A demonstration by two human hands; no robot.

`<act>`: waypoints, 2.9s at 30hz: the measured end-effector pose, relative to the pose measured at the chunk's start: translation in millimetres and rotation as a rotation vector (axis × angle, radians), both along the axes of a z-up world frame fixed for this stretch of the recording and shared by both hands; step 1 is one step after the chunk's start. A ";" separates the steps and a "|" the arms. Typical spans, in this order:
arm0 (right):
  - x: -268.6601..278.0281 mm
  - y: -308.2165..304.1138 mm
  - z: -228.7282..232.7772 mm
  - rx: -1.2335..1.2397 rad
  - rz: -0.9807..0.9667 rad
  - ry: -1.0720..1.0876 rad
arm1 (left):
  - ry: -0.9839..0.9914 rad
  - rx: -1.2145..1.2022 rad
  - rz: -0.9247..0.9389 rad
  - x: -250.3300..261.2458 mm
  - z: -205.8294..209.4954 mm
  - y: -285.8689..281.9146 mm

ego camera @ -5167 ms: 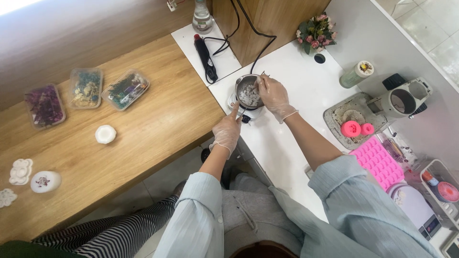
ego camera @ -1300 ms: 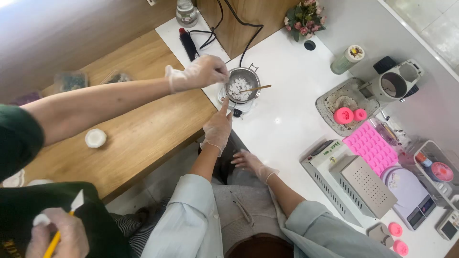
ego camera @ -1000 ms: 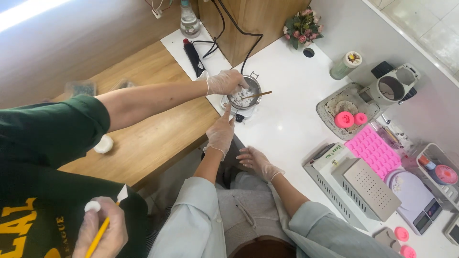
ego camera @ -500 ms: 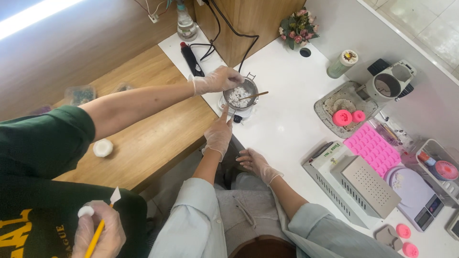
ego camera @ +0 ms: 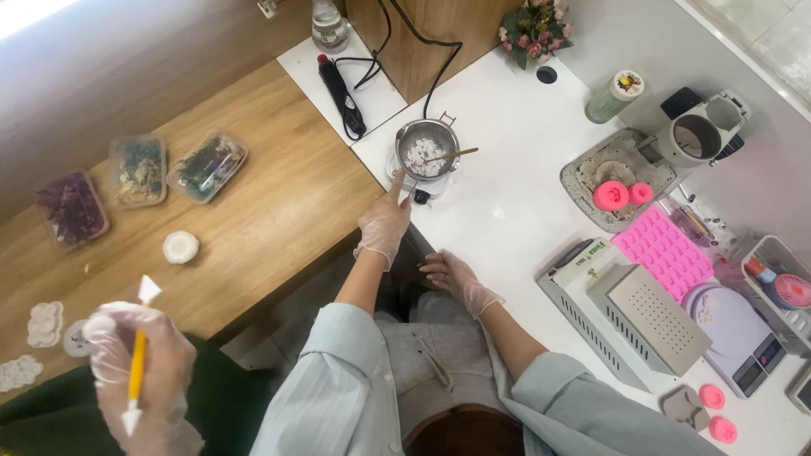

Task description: Melt wax flakes in a pot on a heating station and stir them with a spatula.

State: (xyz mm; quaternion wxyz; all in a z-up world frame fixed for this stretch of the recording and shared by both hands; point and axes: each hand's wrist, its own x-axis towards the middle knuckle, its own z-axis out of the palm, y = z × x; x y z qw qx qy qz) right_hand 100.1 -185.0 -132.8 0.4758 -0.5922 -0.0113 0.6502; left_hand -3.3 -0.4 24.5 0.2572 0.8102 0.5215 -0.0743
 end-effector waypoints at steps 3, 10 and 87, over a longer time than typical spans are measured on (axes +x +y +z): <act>2.7 -3.2 3.0 0.004 -0.021 0.027 | 0.112 -0.056 -0.016 -1.8 13.9 3.0; 3.9 -4.7 6.5 0.022 -0.021 0.027 | -0.215 -0.088 0.175 -13.5 -14.5 -6.0; 18.8 -15.9 15.9 0.019 -0.058 0.121 | -0.603 0.770 0.239 -109.8 -116.5 35.2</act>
